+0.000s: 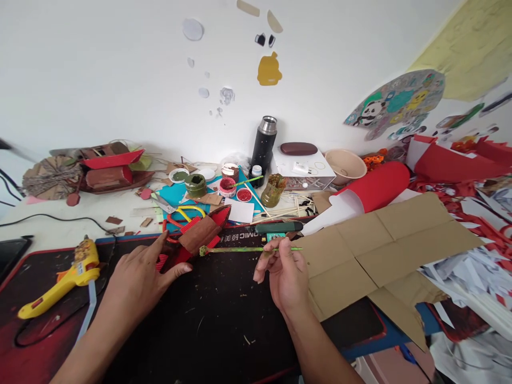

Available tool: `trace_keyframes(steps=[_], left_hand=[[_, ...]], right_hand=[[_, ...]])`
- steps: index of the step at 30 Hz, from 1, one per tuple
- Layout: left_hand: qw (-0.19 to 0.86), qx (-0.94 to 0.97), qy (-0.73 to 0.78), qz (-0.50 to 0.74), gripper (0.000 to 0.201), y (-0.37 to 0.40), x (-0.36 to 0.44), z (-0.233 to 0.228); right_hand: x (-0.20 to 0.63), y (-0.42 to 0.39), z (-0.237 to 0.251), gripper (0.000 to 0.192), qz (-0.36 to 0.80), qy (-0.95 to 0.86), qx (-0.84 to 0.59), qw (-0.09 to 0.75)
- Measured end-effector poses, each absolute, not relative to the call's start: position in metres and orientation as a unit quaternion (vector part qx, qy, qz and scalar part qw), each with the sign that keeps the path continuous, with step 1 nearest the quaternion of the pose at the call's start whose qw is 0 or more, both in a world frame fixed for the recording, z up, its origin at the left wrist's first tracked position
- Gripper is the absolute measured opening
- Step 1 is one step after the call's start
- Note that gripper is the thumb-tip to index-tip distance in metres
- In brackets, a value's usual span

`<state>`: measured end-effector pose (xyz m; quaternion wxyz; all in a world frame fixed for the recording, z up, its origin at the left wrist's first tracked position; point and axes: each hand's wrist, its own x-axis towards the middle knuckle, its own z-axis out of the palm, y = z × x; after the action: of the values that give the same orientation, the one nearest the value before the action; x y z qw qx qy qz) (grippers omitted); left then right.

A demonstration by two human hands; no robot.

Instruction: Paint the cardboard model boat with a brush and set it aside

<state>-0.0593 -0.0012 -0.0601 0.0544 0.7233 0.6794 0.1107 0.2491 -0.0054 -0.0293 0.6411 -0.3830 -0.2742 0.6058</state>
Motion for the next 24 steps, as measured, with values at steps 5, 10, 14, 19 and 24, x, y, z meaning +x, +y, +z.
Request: trace_keyframes(steps=[5, 10, 14, 19, 24], left_hand=[[0.022, 0.729, 0.662, 0.174, 0.064, 0.0, -0.071, -0.05], [-0.072, 0.801, 0.57, 0.165, 0.052, 0.016, -0.066, -0.028], [-0.124, 0.839, 0.52, 0.1, 0.046, 0.029, -0.053, -0.018], [-0.157, 0.855, 0.489, 0.07, 0.05, 0.036, -0.042, -0.014], [-0.14, 0.858, 0.489, 0.071, 0.05, 0.041, -0.044, -0.014]], right_hand=[[0.25, -0.005, -0.03, 0.057, 0.609, -0.267, -0.377, 0.645], [0.251, -0.007, -0.032, 0.056, 0.608, -0.271, -0.38, 0.642], [0.251, -0.008, -0.033, 0.057, 0.609, -0.272, -0.383, 0.639], [0.25, -0.008, -0.032, 0.056, 0.618, -0.265, -0.374, 0.639], [0.249, -0.007, -0.03, 0.056, 0.626, -0.263, -0.363, 0.638]])
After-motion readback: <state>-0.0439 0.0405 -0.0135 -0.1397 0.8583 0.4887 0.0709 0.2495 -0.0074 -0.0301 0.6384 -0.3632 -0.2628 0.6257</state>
